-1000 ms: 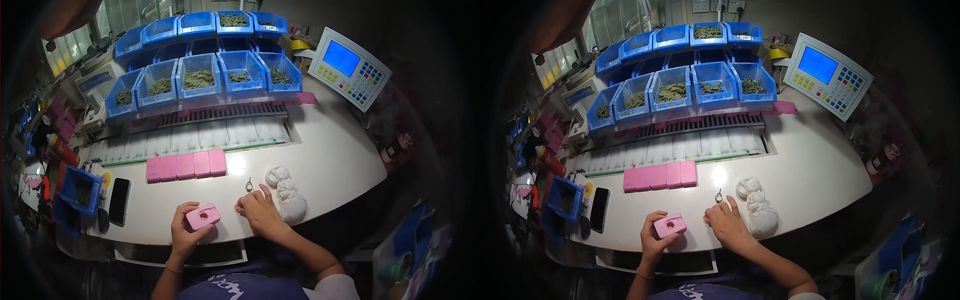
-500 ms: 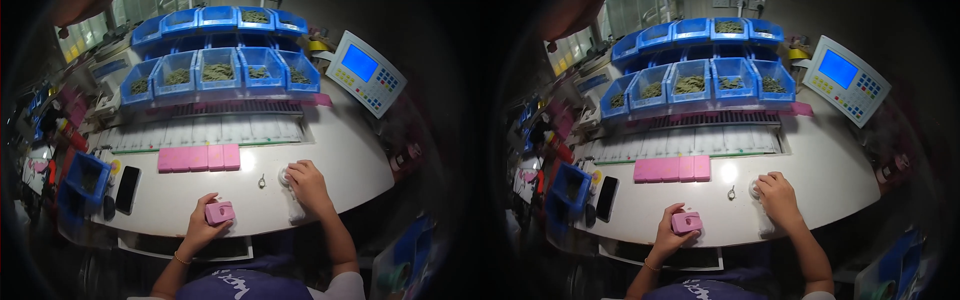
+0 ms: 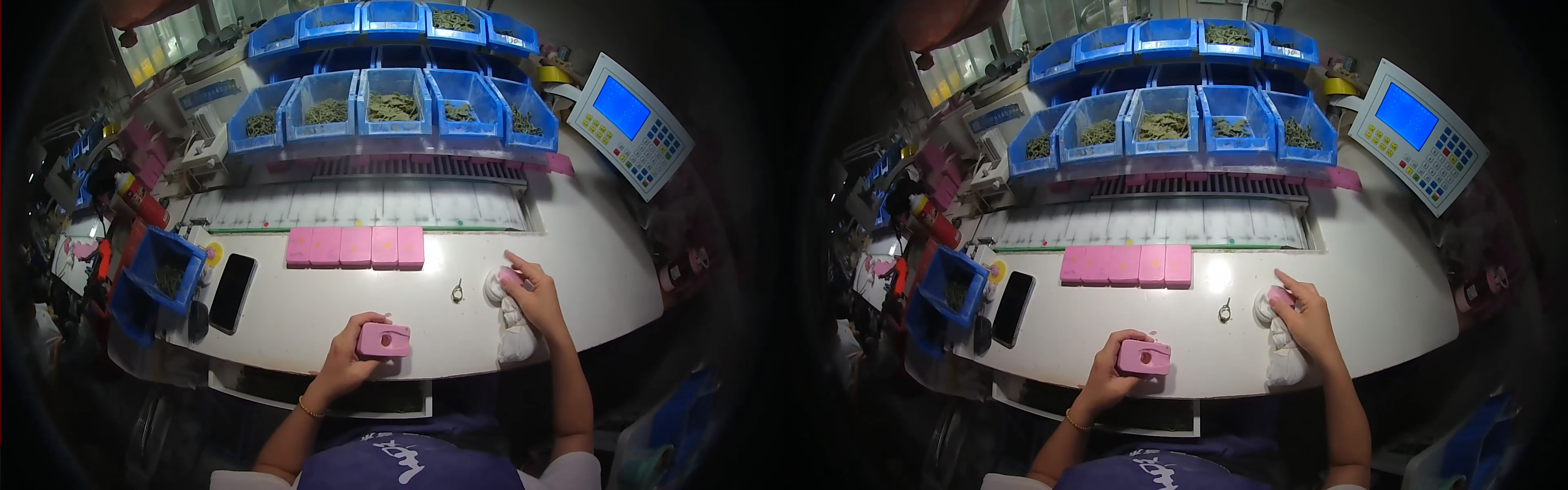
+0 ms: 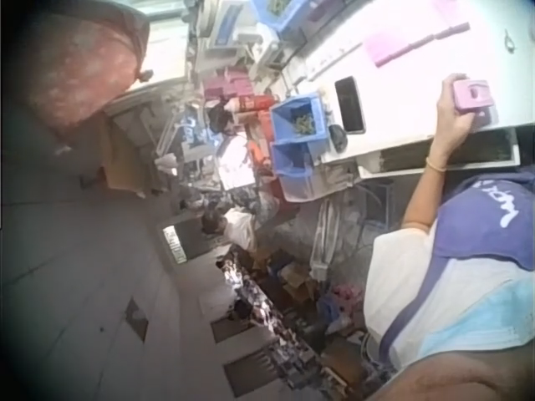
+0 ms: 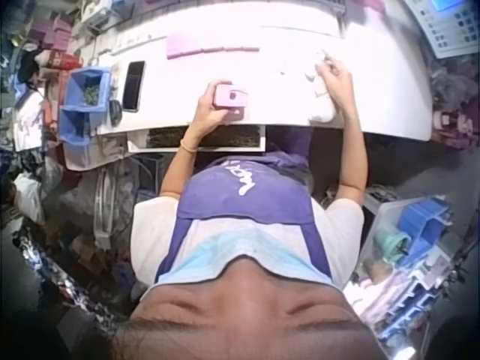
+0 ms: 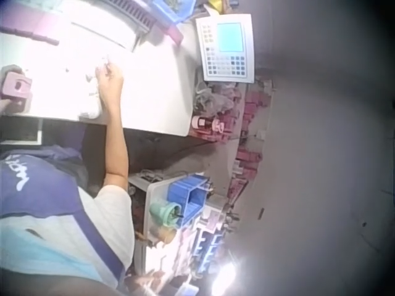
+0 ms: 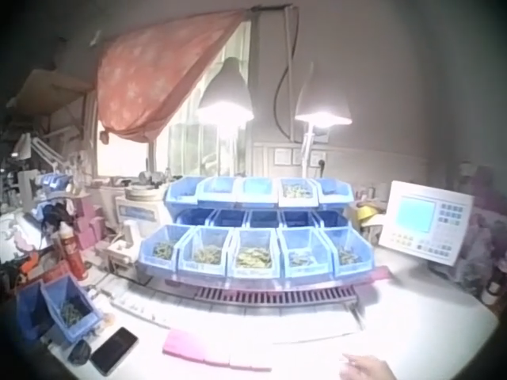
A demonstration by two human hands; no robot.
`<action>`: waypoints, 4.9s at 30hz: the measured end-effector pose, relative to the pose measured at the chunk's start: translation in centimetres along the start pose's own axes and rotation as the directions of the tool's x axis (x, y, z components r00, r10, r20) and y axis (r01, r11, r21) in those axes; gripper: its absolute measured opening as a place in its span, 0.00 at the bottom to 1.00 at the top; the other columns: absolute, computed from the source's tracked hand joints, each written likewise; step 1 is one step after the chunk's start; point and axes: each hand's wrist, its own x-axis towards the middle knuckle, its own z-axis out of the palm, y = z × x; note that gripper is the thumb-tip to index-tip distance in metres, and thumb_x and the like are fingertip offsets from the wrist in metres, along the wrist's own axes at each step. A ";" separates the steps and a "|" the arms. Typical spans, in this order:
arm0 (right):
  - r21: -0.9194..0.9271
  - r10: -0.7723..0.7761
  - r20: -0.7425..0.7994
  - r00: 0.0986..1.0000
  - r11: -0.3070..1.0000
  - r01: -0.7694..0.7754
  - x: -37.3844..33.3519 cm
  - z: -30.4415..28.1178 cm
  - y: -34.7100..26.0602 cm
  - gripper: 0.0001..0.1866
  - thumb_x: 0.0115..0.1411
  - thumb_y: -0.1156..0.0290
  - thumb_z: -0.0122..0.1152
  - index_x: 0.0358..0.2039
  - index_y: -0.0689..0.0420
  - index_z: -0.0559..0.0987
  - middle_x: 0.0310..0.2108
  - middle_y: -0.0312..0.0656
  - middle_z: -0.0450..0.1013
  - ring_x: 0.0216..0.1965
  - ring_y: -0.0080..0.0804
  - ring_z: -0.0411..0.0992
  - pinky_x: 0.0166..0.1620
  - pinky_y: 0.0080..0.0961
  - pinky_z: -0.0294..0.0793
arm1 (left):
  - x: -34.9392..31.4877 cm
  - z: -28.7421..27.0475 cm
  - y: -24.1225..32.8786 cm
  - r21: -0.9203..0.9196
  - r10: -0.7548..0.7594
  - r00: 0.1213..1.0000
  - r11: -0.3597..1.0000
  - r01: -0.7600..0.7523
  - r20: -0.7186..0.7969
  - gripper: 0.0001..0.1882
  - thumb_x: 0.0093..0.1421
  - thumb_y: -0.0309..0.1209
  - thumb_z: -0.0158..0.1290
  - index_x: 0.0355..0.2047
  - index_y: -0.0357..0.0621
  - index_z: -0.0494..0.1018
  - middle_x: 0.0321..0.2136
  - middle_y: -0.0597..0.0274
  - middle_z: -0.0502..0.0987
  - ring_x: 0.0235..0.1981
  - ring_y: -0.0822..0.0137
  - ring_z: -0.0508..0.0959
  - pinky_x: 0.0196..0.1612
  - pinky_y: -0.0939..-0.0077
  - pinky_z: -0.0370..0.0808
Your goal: The person is assembling small electronic components, inserting a small board into a pink plastic casing and securing it.
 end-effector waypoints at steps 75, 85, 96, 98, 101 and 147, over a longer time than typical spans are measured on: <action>-0.193 -0.880 0.127 0.458 0.431 0.881 -9.0 12.6 -5.2 0.16 0.49 0.75 0.64 0.41 0.55 0.80 0.33 0.35 0.73 0.32 0.30 0.72 0.37 0.30 0.73 | -0.4 0.1 0.7 -0.077 -0.128 0.982 0.990 0.118 -0.141 0.15 0.69 0.34 0.48 0.41 0.34 0.78 0.31 0.57 0.83 0.34 0.73 0.80 0.38 0.77 0.77; 0.073 -0.569 0.007 0.822 0.821 0.567 -8.6 12.2 -7.1 0.19 0.50 0.80 0.66 0.44 0.58 0.78 0.39 0.44 0.72 0.41 0.39 0.70 0.41 0.32 0.73 | -1.2 0.3 1.4 0.071 0.112 0.992 0.991 -0.117 0.060 0.15 0.60 0.27 0.59 0.47 0.39 0.75 0.35 0.54 0.82 0.35 0.62 0.83 0.39 0.73 0.78; 0.288 -0.425 0.175 0.888 0.885 0.366 -9.3 11.3 -5.6 0.16 0.52 0.80 0.69 0.43 0.59 0.80 0.31 0.42 0.75 0.30 0.34 0.73 0.35 0.27 0.74 | -2.1 1.1 0.3 -0.061 0.042 0.999 0.997 -0.041 0.012 0.13 0.61 0.23 0.57 0.46 0.37 0.72 0.38 0.55 0.80 0.39 0.66 0.81 0.44 0.76 0.76; 0.351 -0.459 0.115 0.881 0.849 0.396 -9.2 12.3 -5.3 0.16 0.52 0.80 0.70 0.43 0.59 0.80 0.31 0.43 0.76 0.30 0.32 0.74 0.35 0.27 0.75 | -2.0 0.8 0.4 -0.094 -0.017 0.999 0.995 0.020 0.032 0.14 0.62 0.23 0.56 0.47 0.36 0.72 0.38 0.55 0.80 0.40 0.68 0.81 0.45 0.76 0.76; 0.430 -0.484 0.057 0.873 0.801 0.416 -9.1 12.9 -4.8 0.16 0.52 0.81 0.71 0.42 0.59 0.79 0.32 0.44 0.77 0.32 0.31 0.76 0.37 0.26 0.76 | -2.1 0.9 -0.1 -0.190 -0.096 0.994 0.976 0.103 0.047 0.13 0.63 0.23 0.55 0.48 0.35 0.70 0.39 0.57 0.79 0.42 0.71 0.78 0.47 0.77 0.74; 0.070 -0.353 -0.080 0.932 0.931 0.358 -5.3 10.8 -5.3 0.06 0.63 0.84 0.55 0.40 0.63 0.74 0.35 0.46 0.74 0.35 0.33 0.77 0.40 0.26 0.77 | 4.0 2.1 1.7 -0.034 0.054 0.999 0.998 -0.054 0.006 0.17 0.56 0.27 0.64 0.46 0.39 0.79 0.44 0.59 0.80 0.36 0.73 0.76 0.38 0.78 0.75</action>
